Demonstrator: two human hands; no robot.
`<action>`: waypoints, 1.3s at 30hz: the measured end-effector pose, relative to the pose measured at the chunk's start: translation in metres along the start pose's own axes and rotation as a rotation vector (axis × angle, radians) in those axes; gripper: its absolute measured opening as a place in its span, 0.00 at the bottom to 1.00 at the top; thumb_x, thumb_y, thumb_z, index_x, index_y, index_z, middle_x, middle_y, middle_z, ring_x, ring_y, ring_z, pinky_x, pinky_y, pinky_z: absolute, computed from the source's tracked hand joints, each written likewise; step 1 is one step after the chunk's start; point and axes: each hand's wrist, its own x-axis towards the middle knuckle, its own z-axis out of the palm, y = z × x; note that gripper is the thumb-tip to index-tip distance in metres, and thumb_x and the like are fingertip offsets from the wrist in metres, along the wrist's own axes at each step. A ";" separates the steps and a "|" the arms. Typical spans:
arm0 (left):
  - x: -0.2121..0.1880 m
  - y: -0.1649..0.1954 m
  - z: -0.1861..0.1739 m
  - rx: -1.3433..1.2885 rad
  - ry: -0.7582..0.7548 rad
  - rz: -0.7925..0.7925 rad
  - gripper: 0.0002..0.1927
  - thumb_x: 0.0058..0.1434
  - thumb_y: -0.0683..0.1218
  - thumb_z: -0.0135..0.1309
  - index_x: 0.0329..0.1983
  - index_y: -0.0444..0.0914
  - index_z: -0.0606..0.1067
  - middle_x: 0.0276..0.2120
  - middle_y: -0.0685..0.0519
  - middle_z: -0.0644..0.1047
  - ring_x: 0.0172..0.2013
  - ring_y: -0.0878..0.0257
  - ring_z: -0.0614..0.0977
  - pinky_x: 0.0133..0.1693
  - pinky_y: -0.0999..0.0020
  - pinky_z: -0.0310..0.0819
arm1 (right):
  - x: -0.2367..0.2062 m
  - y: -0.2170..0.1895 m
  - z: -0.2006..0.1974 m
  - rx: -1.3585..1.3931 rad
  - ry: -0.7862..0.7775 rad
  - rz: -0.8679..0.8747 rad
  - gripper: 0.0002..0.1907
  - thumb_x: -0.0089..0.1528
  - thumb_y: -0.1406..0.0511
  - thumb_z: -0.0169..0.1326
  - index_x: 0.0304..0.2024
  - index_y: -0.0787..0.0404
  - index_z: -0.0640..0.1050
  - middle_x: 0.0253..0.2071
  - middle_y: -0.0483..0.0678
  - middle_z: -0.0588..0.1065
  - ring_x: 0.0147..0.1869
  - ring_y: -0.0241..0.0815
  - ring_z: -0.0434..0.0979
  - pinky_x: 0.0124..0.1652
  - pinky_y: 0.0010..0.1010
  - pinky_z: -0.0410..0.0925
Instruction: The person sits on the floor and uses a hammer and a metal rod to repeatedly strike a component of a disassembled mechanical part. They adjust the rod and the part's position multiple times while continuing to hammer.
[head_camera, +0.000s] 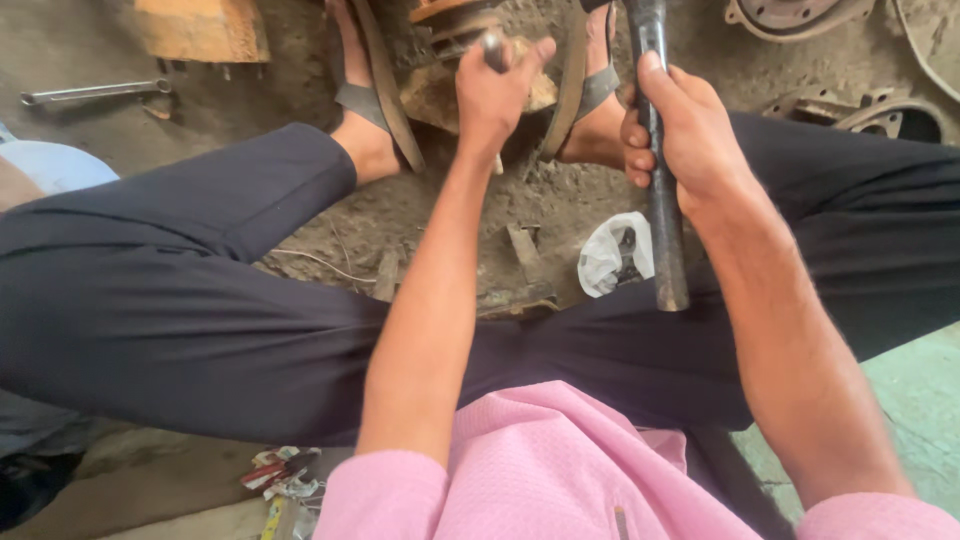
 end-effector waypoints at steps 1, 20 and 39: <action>0.007 -0.003 0.002 0.007 -0.023 0.000 0.28 0.53 0.53 0.72 0.22 0.37 0.63 0.19 0.60 0.65 0.23 0.70 0.65 0.26 0.67 0.65 | 0.000 0.001 0.000 -0.013 0.011 -0.006 0.19 0.73 0.50 0.46 0.41 0.58 0.69 0.23 0.42 0.65 0.19 0.33 0.62 0.21 0.28 0.62; 0.012 0.006 -0.010 0.167 -0.316 0.167 0.24 0.58 0.45 0.71 0.23 0.36 0.64 0.18 0.61 0.65 0.22 0.71 0.66 0.26 0.68 0.64 | -0.004 0.003 0.011 -0.128 0.028 -0.022 0.18 0.73 0.51 0.44 0.40 0.58 0.68 0.22 0.39 0.66 0.18 0.28 0.63 0.18 0.23 0.61; 0.010 -0.014 -0.002 0.303 -0.011 0.320 0.16 0.54 0.49 0.70 0.27 0.34 0.76 0.23 0.47 0.77 0.24 0.58 0.75 0.30 0.59 0.72 | 0.012 -0.014 0.027 -0.931 0.075 -0.248 0.22 0.71 0.53 0.48 0.43 0.68 0.74 0.26 0.55 0.74 0.30 0.48 0.75 0.34 0.44 0.67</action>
